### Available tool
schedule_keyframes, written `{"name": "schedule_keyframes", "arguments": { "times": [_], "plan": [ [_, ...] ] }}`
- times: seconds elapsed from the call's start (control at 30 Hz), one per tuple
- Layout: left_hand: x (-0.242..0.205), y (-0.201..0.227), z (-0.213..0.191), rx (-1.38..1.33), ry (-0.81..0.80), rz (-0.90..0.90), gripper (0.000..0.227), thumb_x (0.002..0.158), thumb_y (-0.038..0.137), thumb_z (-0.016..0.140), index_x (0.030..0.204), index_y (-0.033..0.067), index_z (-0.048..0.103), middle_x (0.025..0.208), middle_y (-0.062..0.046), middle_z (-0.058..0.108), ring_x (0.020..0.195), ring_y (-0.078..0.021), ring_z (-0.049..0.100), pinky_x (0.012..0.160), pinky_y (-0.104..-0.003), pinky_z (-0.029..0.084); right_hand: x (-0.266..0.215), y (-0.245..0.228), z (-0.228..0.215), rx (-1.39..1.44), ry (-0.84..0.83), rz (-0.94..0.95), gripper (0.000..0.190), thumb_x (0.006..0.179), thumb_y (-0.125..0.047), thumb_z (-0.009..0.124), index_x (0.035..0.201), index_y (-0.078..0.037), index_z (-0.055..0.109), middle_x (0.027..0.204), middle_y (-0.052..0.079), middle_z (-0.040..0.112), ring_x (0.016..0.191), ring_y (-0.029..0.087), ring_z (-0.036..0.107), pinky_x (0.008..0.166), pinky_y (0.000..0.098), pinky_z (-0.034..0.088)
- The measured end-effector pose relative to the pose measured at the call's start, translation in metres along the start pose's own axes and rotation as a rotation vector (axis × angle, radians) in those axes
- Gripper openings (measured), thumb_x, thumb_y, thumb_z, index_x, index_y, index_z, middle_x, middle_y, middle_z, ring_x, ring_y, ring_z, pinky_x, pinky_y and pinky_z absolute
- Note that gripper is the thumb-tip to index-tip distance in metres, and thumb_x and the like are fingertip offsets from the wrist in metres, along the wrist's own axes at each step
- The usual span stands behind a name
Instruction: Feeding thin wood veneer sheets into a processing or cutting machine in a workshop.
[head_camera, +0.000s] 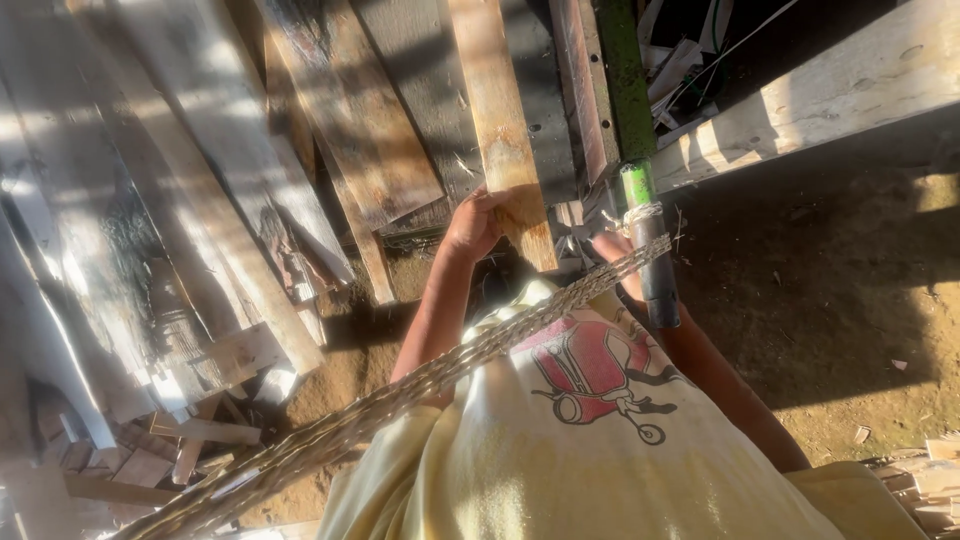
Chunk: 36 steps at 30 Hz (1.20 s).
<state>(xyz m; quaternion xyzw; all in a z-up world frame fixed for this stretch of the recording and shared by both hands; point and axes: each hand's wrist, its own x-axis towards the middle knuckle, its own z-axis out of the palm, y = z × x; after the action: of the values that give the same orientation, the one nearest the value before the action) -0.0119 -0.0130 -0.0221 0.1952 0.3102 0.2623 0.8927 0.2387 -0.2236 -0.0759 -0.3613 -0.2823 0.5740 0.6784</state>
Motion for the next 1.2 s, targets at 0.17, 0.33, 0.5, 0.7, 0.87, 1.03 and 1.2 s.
{"name": "schedule_keyframes", "arguments": {
  "times": [0.17,0.33,0.5,0.7,0.87,1.03,1.2],
  "plan": [
    [0.042,-0.012,-0.022,0.044,-0.051,0.024,0.041,0.104,0.015,0.053,0.134,-0.0121,0.054,0.125,-0.027,0.066,0.111,-0.0361,0.068,0.097,-0.048,0.058,0.011,0.017,0.054,-0.375,0.076,0.323,0.053,0.093,-0.018,0.067,0.142,-0.003,0.054,0.129,0.015,0.067,0.116,0.027,0.064,0.1,0.0399,0.051],
    [0.052,0.045,0.04,0.056,0.052,0.03,0.04,0.089,0.01,0.059,0.129,0.0089,0.056,0.117,-0.016,0.068,0.108,-0.0296,0.068,0.096,-0.05,0.056,-0.011,0.011,0.063,-0.467,0.049,0.242,0.04,0.099,-0.017,0.054,0.137,-0.002,0.055,0.13,0.013,0.066,0.12,0.021,0.065,0.1,0.0351,0.054],
    [0.101,0.043,0.006,0.19,0.165,-0.003,0.032,0.093,0.02,0.074,0.118,0.0038,0.063,0.106,-0.014,0.068,0.1,-0.031,0.063,0.092,-0.049,0.056,-0.031,0.047,0.004,-0.634,0.156,0.346,0.042,0.094,-0.005,0.058,0.136,-0.001,0.059,0.113,0.019,0.074,0.102,0.026,0.071,0.094,0.0378,0.054],
    [0.058,0.089,0.03,0.405,0.037,0.027,0.034,0.086,0.022,0.074,0.107,-0.0035,0.072,0.103,-0.024,0.075,0.093,-0.0358,0.075,0.085,-0.057,0.064,-0.029,0.086,-0.09,-0.631,0.023,0.239,0.032,0.102,-0.012,0.056,0.13,0.002,0.059,0.116,0.012,0.068,0.104,0.019,0.065,0.091,0.0343,0.052],
    [0.029,0.119,0.037,0.463,0.134,0.205,0.034,0.086,0.012,0.072,0.115,-0.0063,0.065,0.107,-0.027,0.073,0.095,-0.0379,0.076,0.081,-0.053,0.067,0.012,0.067,-0.116,-0.361,0.098,0.258,0.036,0.113,-0.025,0.05,0.129,0.006,0.059,0.103,0.01,0.061,0.093,0.018,0.059,0.082,0.0335,0.048],
    [0.033,0.11,-0.022,0.241,0.357,0.387,0.034,0.093,0.002,0.071,0.122,-0.0108,0.059,0.109,-0.029,0.071,0.094,-0.0375,0.077,0.08,-0.047,0.067,0.008,-0.107,0.031,-0.589,0.326,0.033,0.051,0.105,-0.022,0.056,0.15,0.002,0.049,0.15,0.017,0.056,0.137,0.02,0.055,0.115,0.032,0.04],
    [0.041,0.093,-0.047,-0.098,0.601,0.547,0.035,0.091,0.0,0.067,0.123,-0.0055,0.053,0.108,-0.024,0.067,0.093,-0.0375,0.073,0.073,-0.049,0.066,-0.028,-0.19,0.111,-0.097,0.138,0.323,0.082,0.092,-0.023,0.064,0.165,-0.003,0.031,0.142,0.018,0.059,0.116,0.023,0.064,0.096,0.0376,0.052]
  ]
}}
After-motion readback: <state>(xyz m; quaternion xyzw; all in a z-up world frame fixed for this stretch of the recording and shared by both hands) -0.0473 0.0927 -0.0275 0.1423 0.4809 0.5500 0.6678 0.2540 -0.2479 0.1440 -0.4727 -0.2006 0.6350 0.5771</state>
